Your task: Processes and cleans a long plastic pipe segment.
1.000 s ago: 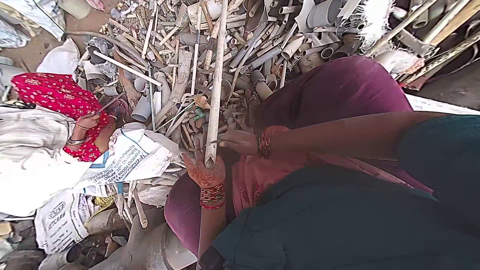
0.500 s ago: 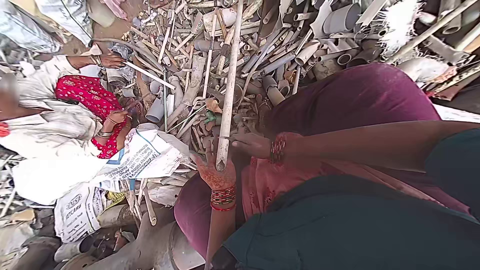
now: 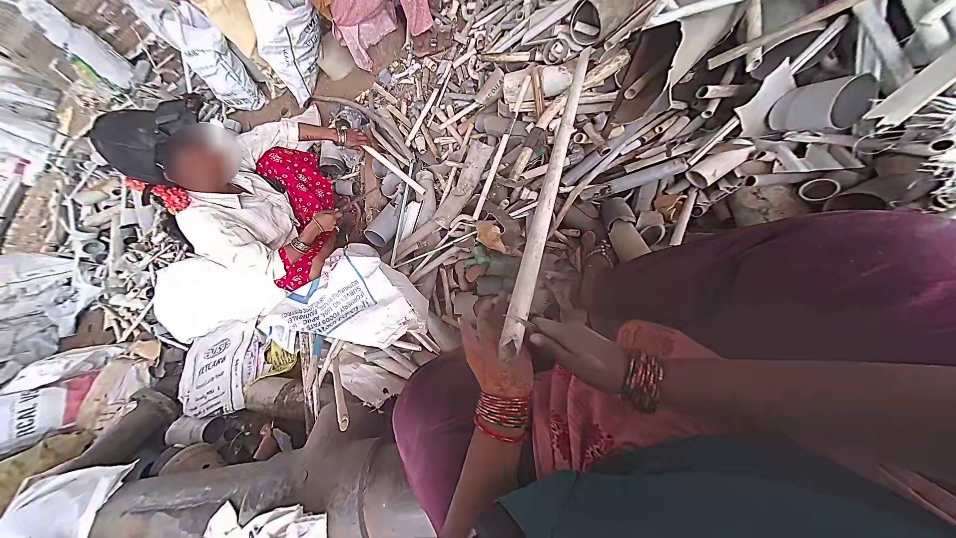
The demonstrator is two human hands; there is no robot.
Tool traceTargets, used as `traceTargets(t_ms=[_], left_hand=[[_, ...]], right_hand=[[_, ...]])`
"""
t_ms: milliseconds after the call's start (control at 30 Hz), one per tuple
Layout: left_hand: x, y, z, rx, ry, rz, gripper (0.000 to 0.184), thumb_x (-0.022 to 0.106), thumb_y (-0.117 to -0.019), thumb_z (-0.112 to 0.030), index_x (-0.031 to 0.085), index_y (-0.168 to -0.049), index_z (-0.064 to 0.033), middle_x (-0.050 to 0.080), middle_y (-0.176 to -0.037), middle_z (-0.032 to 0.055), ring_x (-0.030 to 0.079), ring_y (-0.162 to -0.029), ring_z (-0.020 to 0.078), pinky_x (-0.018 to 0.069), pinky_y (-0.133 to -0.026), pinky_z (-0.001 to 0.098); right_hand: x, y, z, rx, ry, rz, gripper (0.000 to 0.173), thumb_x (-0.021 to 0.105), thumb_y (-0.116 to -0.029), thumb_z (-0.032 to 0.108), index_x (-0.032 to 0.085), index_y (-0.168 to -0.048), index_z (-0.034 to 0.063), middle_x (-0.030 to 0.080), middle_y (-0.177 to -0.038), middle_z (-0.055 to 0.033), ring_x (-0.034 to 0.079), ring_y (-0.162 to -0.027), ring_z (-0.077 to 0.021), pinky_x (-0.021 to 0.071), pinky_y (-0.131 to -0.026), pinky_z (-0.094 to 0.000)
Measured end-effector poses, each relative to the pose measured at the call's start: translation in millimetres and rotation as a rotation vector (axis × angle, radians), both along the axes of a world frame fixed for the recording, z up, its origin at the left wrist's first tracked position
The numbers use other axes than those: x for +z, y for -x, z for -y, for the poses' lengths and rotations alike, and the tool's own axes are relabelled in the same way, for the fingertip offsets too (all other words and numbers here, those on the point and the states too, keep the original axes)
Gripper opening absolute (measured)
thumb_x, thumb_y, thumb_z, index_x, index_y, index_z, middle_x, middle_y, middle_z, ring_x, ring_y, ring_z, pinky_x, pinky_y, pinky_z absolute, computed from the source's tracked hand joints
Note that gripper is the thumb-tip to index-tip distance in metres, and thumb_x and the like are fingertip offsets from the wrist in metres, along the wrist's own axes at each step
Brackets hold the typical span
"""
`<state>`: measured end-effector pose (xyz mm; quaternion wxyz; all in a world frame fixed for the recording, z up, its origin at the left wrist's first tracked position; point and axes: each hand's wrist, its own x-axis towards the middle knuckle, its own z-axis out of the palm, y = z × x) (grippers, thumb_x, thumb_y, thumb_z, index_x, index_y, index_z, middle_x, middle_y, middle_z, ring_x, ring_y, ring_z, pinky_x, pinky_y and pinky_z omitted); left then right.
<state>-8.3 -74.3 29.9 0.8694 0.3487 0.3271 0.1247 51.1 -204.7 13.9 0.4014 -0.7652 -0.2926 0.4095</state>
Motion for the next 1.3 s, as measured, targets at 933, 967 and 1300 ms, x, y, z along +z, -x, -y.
traceTargets(t_ms=[933, 967, 1300], left_hand=[[-17.1, -1.3, -8.6, 0.143, 0.083, 0.000, 0.067, 0.007, -0.1108, -0.045, 0.041, -0.140, 0.0047, 0.065, -0.118, 0.0138, 0.066, -0.101, 0.0152, 0.0538, -0.085, 0.0301], [-16.8, -1.4, -9.0, 0.145, 0.087, 0.000, 0.067, 0.008, -0.1109, -0.045, 0.040, -0.141, 0.0048, 0.065, -0.120, 0.0151, 0.066, -0.102, 0.0163, 0.0535, -0.087, 0.0311], [-14.9, -1.7, -6.4, 0.122, 0.103, -0.023, 0.064, 0.010, -0.1111, -0.046, 0.044, -0.137, 0.0020, 0.068, -0.113, 0.0122, 0.068, -0.097, 0.0157, 0.0555, -0.082, 0.0312]], right_hand=[[6.3, -52.4, -12.1, 0.109, 0.402, 0.350, 0.048, 0.032, -0.1141, 0.031, 0.051, -0.141, -0.0041, 0.065, -0.123, -0.0328, 0.064, -0.117, -0.0487, 0.0469, -0.100, -0.0615], [-1.6, -67.1, -9.7, 0.047, 0.420, 0.371, 0.047, 0.032, -0.1141, 0.030, 0.051, -0.140, -0.0047, 0.065, -0.122, -0.0333, 0.064, -0.117, -0.0496, 0.0471, -0.099, -0.0624], [3.1, -37.2, -11.2, 0.128, 0.282, 0.482, 0.042, 0.038, -0.1127, 0.025, 0.057, -0.127, -0.0082, 0.068, -0.103, -0.0321, 0.069, -0.100, -0.0502, 0.0530, -0.086, -0.0603]])
